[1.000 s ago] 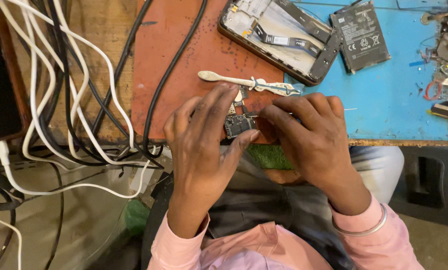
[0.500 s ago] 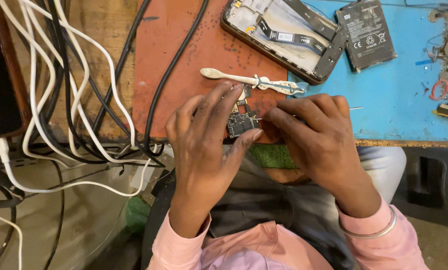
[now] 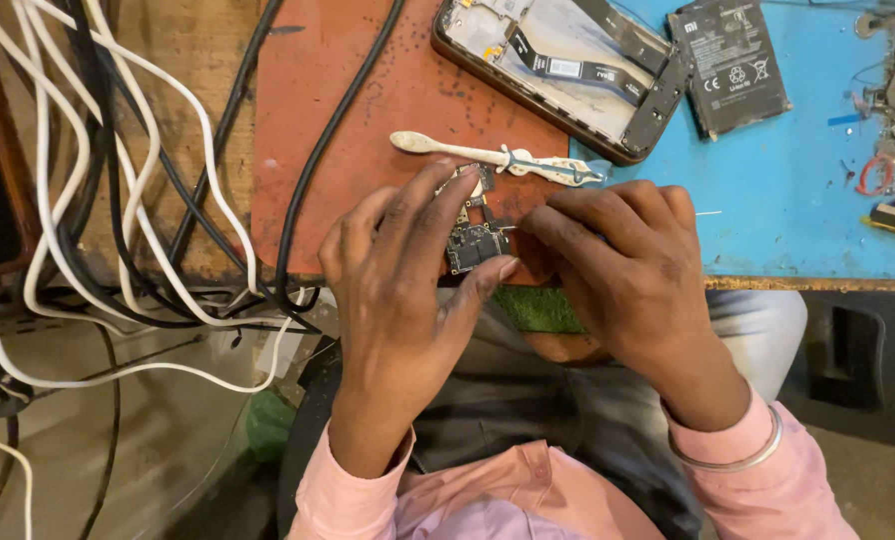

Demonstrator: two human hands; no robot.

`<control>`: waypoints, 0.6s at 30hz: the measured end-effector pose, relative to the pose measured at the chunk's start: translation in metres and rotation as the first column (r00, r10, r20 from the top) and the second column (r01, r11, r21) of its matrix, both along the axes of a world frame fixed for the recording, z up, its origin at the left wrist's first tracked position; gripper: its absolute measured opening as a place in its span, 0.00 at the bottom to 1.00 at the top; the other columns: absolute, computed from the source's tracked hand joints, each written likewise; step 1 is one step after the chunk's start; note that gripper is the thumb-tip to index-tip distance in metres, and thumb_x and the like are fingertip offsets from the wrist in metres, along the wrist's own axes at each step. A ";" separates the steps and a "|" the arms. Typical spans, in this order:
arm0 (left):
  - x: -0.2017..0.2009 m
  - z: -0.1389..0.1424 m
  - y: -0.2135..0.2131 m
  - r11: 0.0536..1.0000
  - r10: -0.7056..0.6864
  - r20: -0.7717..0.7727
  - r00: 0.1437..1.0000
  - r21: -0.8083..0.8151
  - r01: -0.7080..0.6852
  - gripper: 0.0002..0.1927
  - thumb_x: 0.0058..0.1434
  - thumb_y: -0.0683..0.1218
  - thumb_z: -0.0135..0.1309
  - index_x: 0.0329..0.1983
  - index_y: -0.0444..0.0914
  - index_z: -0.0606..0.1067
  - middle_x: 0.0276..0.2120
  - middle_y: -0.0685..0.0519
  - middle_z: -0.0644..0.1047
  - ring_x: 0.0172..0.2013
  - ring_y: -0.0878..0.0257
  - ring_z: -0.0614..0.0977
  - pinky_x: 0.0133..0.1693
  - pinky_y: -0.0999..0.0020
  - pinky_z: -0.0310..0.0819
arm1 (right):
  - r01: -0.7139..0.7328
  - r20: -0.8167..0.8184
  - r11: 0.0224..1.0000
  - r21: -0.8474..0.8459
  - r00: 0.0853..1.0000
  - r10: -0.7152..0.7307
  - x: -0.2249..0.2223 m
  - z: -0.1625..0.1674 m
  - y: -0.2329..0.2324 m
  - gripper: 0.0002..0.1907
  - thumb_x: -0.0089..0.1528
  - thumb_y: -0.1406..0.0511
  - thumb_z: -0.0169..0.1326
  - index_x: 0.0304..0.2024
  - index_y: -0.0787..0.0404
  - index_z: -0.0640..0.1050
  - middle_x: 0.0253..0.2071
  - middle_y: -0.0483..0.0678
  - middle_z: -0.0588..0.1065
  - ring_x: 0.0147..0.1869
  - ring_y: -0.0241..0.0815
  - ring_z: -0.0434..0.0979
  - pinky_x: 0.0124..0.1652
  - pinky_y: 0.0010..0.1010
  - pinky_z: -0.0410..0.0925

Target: The person works on a disassembled smartphone at a repair bench, manipulating the exposed motherboard with their fingers and tweezers, cleaning it with a cotton swab, and typing on a second phone's screen. The phone's frame, battery, and other components lie on the work mat nearby.

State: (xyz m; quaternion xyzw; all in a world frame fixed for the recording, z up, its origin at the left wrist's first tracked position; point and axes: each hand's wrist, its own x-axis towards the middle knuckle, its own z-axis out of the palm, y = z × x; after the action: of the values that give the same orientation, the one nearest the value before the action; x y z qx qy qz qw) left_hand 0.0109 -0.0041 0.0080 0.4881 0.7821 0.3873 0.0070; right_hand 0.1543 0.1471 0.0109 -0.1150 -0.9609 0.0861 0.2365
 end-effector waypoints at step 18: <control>-0.001 0.000 0.000 1.000 0.000 -0.006 1.000 -0.002 0.000 0.31 0.64 0.56 0.63 0.68 0.42 0.71 0.65 0.53 0.73 0.63 0.52 0.71 0.64 0.53 0.55 | -0.065 0.007 0.998 -0.013 0.998 0.065 -0.004 0.004 0.002 0.19 0.55 0.65 0.62 0.50 0.56 0.80 0.50 0.42 0.76 0.48 0.46 0.72 0.47 0.39 0.60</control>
State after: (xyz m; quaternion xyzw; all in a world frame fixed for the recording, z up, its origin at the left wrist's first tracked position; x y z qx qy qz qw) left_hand 0.0098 -0.0045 0.0083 0.4893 0.7825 0.3850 0.0050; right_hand 0.1501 0.1490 0.0153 -0.0853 -0.9645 0.0995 0.2295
